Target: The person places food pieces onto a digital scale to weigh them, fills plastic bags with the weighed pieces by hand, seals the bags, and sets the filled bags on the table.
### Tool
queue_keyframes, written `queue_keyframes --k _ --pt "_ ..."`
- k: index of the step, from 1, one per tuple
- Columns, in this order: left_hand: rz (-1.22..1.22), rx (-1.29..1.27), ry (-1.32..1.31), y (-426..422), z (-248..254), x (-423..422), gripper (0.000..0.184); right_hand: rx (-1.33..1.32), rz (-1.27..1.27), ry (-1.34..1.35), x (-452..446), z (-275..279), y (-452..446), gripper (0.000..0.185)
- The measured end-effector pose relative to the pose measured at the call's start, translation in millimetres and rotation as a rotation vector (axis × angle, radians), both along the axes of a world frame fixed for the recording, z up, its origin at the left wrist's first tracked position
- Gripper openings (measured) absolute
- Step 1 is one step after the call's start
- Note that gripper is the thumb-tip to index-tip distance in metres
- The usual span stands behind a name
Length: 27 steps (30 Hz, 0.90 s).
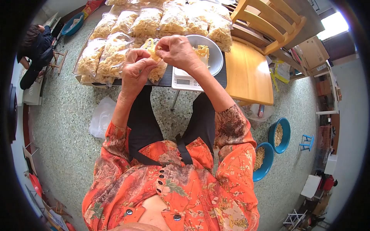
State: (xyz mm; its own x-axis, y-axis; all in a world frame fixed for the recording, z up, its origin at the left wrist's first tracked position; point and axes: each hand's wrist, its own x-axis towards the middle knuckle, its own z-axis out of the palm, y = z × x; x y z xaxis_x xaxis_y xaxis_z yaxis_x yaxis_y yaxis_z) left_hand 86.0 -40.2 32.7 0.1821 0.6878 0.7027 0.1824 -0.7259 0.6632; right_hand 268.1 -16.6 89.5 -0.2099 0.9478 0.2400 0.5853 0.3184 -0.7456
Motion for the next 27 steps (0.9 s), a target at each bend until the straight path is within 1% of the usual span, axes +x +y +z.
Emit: queue_keyframes --k 2,3,5,6,8,11,12,13,15,17,18,21,23,24,25,27 --pt "0.000 0.015 0.025 0 0 0 0.015 0.093 0.081 -0.277 -2 5 7 0.012" --pt "0.001 0.014 0.024 0 -1 0 0.015 0.091 0.082 -0.278 -3 5 9 0.012" --pt "-0.005 0.044 0.006 1 -4 1 0.015 0.205 0.155 -0.535 -8 4 16 0.016" --pt "-0.006 0.043 0.006 1 -5 2 0.015 0.204 0.154 -0.535 -13 4 16 0.016" --pt "-0.035 0.096 -0.035 0 -7 6 0.015 0.095 0.026 -0.600 -25 4 19 0.015" --pt "-0.040 0.026 -0.043 -3 -9 8 0.016 0.136 0.027 -0.640 -27 -6 18 0.018" --pt "-0.045 0.027 -0.041 -3 -8 7 0.016 0.186 0.028 -0.640 -26 -9 18 0.016" --pt "-0.030 0.036 -0.038 -3 -7 5 0.016 0.182 0.019 -0.640 -21 -10 19 0.016" --pt "-0.026 0.043 -0.043 -2 -5 5 0.015 0.122 0.195 -0.350 -8 -4 17 0.023" --pt "0.026 0.011 -0.055 1 -2 4 0.014 0.123 0.221 -0.334 -3 5 10 0.026" --pt "0.010 -0.036 -0.065 1 -3 4 0.015 0.141 0.213 -0.325 1 7 8 0.027" --pt "0.006 -0.061 -0.085 4 -6 5 0.014 0.164 0.140 -0.304 3 9 6 0.027" --pt "0.023 -0.068 -0.092 7 -7 7 0.013 0.039 0.093 -0.026 10 14 3 0.018" --pt "0.040 -0.075 -0.100 9 -6 8 0.013 0.035 0.066 0.030 15 17 0 0.009" --pt "0.036 -0.072 -0.099 11 -6 8 0.013 0.038 0.062 0.030 24 17 -2 0.009" --pt "0.088 -0.031 -0.063 14 -4 6 0.013 0.122 -0.067 -0.018 47 18 -3 0.009"
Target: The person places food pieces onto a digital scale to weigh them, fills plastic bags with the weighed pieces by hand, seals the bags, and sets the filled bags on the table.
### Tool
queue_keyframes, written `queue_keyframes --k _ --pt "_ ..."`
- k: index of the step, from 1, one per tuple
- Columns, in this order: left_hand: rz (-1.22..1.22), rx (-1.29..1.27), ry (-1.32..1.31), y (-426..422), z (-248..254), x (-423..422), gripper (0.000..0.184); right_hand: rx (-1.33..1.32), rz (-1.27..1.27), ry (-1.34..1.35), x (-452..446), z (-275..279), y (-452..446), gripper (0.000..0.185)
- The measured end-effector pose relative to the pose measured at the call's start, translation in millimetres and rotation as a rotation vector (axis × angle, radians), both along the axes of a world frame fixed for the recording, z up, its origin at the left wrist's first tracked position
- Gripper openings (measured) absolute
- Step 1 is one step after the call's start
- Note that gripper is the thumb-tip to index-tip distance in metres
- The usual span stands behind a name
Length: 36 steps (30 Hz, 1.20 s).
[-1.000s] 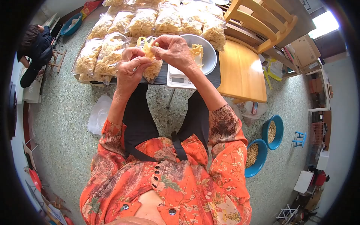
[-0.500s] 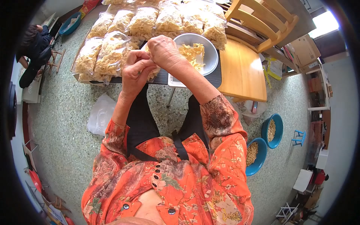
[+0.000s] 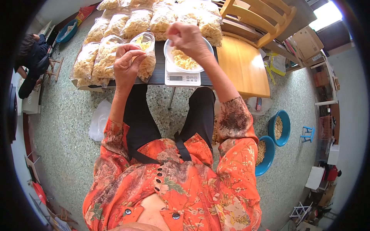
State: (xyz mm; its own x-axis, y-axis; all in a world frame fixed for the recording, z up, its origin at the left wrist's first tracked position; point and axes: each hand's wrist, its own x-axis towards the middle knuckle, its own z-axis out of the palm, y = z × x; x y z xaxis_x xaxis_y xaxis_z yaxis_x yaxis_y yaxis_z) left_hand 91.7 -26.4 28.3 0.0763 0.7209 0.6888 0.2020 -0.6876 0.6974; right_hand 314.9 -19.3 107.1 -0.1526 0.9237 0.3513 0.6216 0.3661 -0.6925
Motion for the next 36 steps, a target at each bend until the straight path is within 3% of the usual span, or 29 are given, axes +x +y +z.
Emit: queue_keyframes --k 5,8,13,24,26,30,33,34,36 --pt "-0.048 0.010 -0.061 -2 -3 5 0.012 0.065 -0.195 -0.471 57 -31 -3 0.011" --pt "-0.052 0.021 0.007 -7 -3 6 0.013 -0.011 -0.189 -0.496 61 -45 -7 0.012" --pt "-0.041 0.038 0.042 -13 2 2 0.015 0.071 -0.104 -0.581 45 -58 1 0.036" --pt "-0.028 0.067 0.130 -16 7 -4 0.016 0.059 -0.120 -0.728 37 -72 17 0.020" --pt "-0.027 0.073 0.128 -15 7 -3 0.016 0.199 -0.095 -0.621 46 -76 19 0.012" --pt "-0.016 0.072 0.142 -16 6 -3 0.015 0.162 -0.126 -0.366 58 -60 12 0.008" --pt "-0.023 0.074 0.121 -17 8 1 0.013 -0.161 -0.175 0.474 65 -48 7 0.011" --pt "-0.023 0.089 0.102 -17 9 3 0.011 -0.157 -0.175 0.471 67 -48 7 0.011" --pt "-0.034 0.061 0.105 -19 9 4 0.013 -0.280 -0.333 1.007 69 -46 6 0.018"
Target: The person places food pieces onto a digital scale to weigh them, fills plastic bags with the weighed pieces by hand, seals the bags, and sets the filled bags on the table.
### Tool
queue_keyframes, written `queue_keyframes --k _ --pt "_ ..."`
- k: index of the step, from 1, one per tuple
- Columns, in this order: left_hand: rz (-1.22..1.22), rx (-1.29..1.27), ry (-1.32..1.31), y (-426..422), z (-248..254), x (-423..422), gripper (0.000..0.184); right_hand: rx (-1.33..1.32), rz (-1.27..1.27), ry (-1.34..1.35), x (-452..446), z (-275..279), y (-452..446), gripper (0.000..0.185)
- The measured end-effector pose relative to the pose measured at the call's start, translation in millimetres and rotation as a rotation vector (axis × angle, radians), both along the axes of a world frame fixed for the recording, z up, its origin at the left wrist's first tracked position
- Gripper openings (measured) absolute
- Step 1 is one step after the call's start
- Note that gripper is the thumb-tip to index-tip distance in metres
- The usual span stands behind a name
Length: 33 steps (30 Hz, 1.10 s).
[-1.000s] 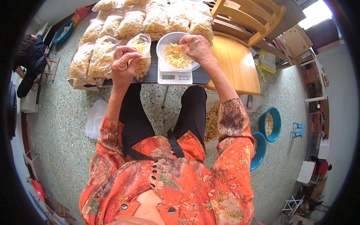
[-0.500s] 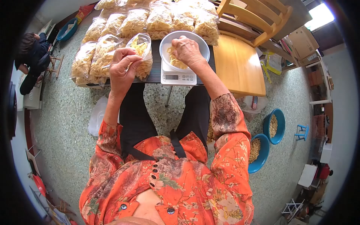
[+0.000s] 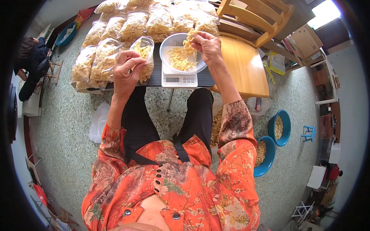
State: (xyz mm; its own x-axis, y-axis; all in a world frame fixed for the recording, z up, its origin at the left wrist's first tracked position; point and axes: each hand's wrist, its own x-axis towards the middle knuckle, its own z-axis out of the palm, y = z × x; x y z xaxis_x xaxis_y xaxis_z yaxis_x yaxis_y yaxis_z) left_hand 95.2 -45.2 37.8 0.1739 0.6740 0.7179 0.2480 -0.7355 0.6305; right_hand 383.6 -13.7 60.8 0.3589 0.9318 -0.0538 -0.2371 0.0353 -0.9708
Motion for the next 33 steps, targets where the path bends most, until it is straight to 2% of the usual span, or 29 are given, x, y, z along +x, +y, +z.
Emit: queue_keyframes --k 1,4,8,10,14,15,16,18,20,23,26,27,28,30,31,33 --pt "-0.006 -0.032 0.006 0 0 1 0.014 0.003 -0.001 -0.005 1 2 0 0.018" --pt "-0.012 -0.041 0.028 0 0 1 0.013 0.017 0.016 0.319 -10 6 -4 0.023" --pt "-0.021 -0.051 0.031 0 -2 1 0.013 0.166 0.128 0.237 -64 23 -10 0.016" --pt "-0.039 -0.024 0.002 1 -2 1 0.012 0.280 0.164 0.072 -97 28 -12 0.015" --pt "-0.017 0.003 -0.016 0 0 -5 0.014 0.454 0.165 -0.681 -129 9 -6 0.015" --pt "-0.016 0.007 -0.022 -1 1 -8 0.014 0.509 0.131 -0.810 -134 9 -9 0.011" --pt "-0.016 0.009 -0.030 -1 1 -9 0.014 0.507 0.137 -0.810 -134 11 -10 0.011" --pt "-0.007 0.017 -0.036 -1 -2 -13 0.014 0.690 0.092 -1.408 -132 11 -11 0.008" --pt "-0.008 0.023 -0.040 -3 -6 -13 0.014 0.627 0.150 -1.433 -131 6 -7 0.004" --pt "-0.013 0.034 -0.071 -4 -9 -8 0.014 0.490 0.419 -1.659 -129 7 0 0.012" --pt "-0.005 -0.007 -0.059 -3 -9 -8 0.014 0.623 0.432 -1.641 -124 -5 11 0.013" --pt "0.010 -0.002 -0.062 -1 -8 -9 0.014 0.679 0.440 -1.580 -124 0 11 0.022" --pt "0.025 -0.002 -0.065 0 -8 -10 0.013 0.678 0.442 -1.577 -121 5 8 0.022" --pt "0.030 -0.010 -0.077 1 -7 -11 0.013 0.515 0.533 -1.102 -109 19 0 0.035" --pt "0.034 -0.013 -0.091 1 -7 -10 0.013 0.526 0.478 -1.052 -103 24 -4 0.042" --pt "0.036 -0.017 -0.084 3 -9 -10 0.013 0.416 0.421 -0.850 -83 32 -11 0.031"
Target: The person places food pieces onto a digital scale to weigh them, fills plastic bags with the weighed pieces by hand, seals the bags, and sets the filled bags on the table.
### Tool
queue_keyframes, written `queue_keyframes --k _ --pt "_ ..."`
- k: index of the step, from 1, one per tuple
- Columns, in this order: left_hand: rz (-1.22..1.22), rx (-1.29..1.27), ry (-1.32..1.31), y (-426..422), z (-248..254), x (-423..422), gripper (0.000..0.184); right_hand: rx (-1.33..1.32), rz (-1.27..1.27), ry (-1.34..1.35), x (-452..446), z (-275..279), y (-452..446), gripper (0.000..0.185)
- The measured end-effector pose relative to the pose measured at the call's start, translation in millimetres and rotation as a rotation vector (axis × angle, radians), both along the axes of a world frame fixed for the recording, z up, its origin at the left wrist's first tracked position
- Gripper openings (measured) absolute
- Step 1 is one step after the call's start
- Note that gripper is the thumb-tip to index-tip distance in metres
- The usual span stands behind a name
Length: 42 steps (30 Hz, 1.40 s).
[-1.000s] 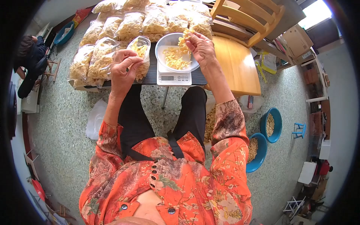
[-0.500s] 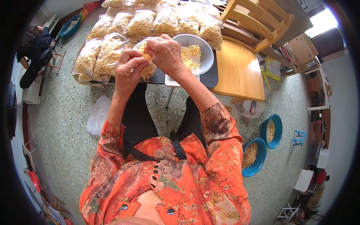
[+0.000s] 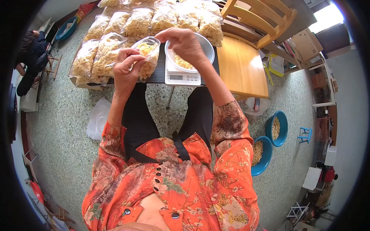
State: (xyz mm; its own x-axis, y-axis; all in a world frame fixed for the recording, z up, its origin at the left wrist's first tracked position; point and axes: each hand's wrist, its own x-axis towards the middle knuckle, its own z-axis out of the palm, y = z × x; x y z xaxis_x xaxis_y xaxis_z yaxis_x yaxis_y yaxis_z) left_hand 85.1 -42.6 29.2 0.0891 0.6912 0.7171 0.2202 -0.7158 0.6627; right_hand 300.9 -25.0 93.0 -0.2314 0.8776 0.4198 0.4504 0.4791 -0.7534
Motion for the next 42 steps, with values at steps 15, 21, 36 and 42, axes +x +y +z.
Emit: queue_keyframes --k 15,21,36,42 --pt "0.031 -0.005 -0.013 0 2 13 0.013 0.162 -0.330 -1.009 75 -40 -4 0.033" --pt "0.049 0.006 -0.038 5 3 17 0.012 0.107 -0.347 -1.176 71 -50 9 0.022" --pt "0.038 -0.008 -0.037 6 -2 14 0.013 -0.085 -0.345 -0.234 95 -33 5 0.014" --pt "0.027 -0.016 0.039 3 4 17 0.013 -0.282 -0.340 0.785 77 -9 3 0.022"
